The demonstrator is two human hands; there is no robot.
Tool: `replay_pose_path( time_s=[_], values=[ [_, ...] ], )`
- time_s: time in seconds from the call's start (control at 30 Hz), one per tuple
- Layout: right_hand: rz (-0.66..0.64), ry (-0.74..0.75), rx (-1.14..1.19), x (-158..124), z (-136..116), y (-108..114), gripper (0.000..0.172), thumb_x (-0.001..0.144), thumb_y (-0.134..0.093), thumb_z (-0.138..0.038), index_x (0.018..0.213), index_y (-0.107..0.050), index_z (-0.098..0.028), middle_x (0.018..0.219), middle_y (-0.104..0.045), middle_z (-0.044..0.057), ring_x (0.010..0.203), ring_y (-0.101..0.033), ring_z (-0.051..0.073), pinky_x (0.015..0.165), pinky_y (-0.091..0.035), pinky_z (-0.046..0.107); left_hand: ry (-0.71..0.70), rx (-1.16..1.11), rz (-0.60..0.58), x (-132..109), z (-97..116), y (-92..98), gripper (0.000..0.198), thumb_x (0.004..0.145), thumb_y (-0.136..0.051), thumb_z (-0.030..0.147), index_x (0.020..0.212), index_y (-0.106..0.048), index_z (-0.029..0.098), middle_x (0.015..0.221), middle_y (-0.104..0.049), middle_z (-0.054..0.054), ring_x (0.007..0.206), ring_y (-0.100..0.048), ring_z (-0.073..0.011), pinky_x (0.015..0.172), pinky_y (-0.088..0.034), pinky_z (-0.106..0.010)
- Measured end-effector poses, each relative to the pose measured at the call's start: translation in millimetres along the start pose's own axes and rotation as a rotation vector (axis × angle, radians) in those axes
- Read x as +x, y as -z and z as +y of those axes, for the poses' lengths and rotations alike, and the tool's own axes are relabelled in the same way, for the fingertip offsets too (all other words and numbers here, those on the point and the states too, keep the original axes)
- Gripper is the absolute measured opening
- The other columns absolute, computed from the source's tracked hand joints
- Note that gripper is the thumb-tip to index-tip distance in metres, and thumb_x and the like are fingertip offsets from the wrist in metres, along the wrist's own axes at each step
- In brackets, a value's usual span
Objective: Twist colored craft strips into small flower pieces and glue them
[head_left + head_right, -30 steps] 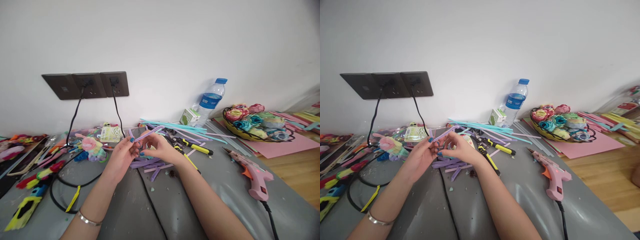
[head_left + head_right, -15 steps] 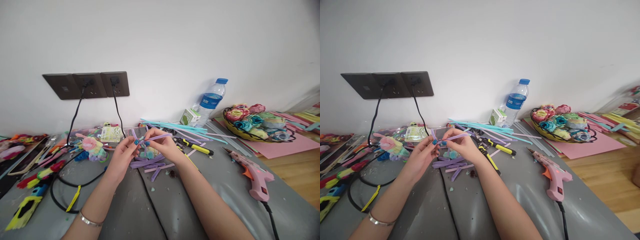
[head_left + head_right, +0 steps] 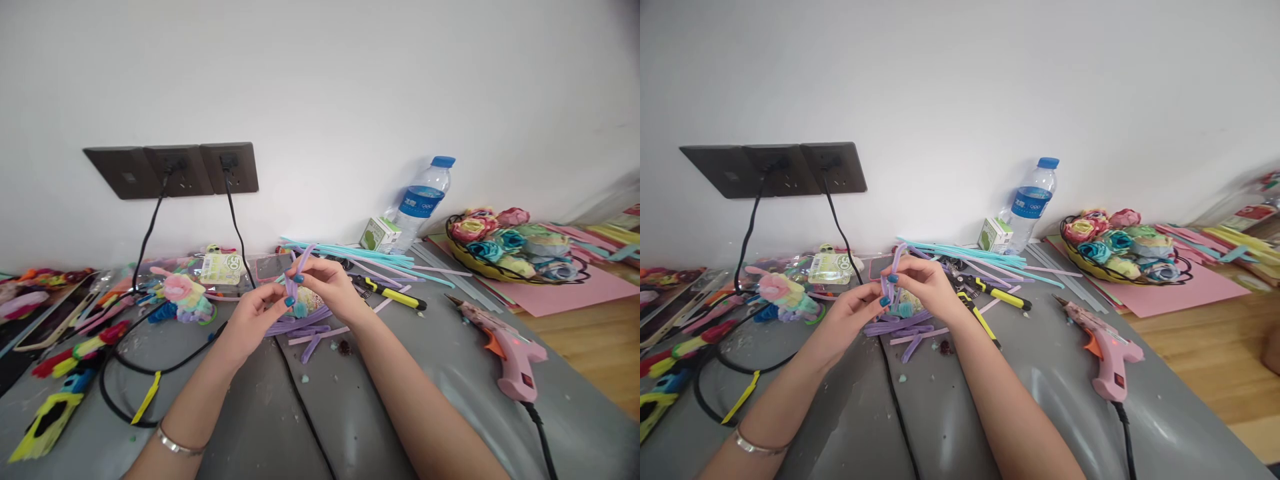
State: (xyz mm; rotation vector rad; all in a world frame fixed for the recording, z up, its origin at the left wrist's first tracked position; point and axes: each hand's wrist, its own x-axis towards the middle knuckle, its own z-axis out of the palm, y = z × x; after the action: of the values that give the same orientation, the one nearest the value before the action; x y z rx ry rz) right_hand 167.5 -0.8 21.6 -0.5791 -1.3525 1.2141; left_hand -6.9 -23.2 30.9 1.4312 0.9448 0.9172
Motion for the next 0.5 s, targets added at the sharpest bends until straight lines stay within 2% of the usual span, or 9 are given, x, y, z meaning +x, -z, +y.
replay_pose_path(
  time_s=[0.17, 0.27, 0.37, 0.5],
  values=[
    [-0.031, -0.055, 0.055, 0.2, 3.0, -0.8, 0.014, 0.075, -0.08, -0.036, 0.081, -0.077, -0.024, 0.082, -0.074, 0.003, 0.086, -0.067, 0.02, 0.081, -0.053, 0.036, -0.017, 0.085, -0.065, -1.4, 3.1, 2.2, 0.016, 0.082, -0.064, 0.033, 0.076, -0.063, 0.018, 0.074, -0.057, 0.0, 0.07, -0.05, -0.0137, 0.065, -0.04, -0.024],
    [0.002, -0.101, 0.061, 0.6, 4.9, 0.0, 0.018, 0.072, -0.082, -0.035, 0.082, -0.075, -0.022, 0.083, -0.073, 0.003, 0.079, -0.066, 0.018, 0.076, -0.054, 0.034, -0.005, 0.114, -0.052, -0.6, 2.2, 3.4, 0.016, 0.081, -0.064, 0.033, 0.076, -0.063, 0.018, 0.073, -0.058, 0.0, 0.07, -0.052, -0.0144, 0.064, -0.041, -0.024],
    [0.066, -0.12, 0.075, 1.7, 6.8, 2.4, 0.021, 0.071, -0.082, -0.034, 0.083, -0.071, -0.021, 0.085, -0.071, 0.001, 0.067, -0.062, 0.013, 0.065, -0.052, 0.029, -0.015, 0.142, 0.063, 0.8, 0.3, 2.3, 0.015, 0.077, -0.066, 0.033, 0.077, -0.064, 0.018, 0.075, -0.061, -0.001, 0.07, -0.054, -0.0154, 0.062, -0.042, -0.024],
    [0.113, -0.13, 0.099, 3.0, 8.5, 5.2, 0.026, 0.069, -0.084, -0.037, 0.078, -0.067, -0.019, 0.078, -0.067, 0.0, 0.064, -0.062, 0.012, 0.062, -0.05, 0.027, -0.13, 0.225, 0.246, 0.8, -1.4, 0.3, 0.009, 0.073, -0.068, 0.026, 0.078, -0.067, 0.019, 0.079, -0.064, -0.002, 0.066, -0.054, -0.0144, 0.058, -0.039, -0.024]
  ],
)
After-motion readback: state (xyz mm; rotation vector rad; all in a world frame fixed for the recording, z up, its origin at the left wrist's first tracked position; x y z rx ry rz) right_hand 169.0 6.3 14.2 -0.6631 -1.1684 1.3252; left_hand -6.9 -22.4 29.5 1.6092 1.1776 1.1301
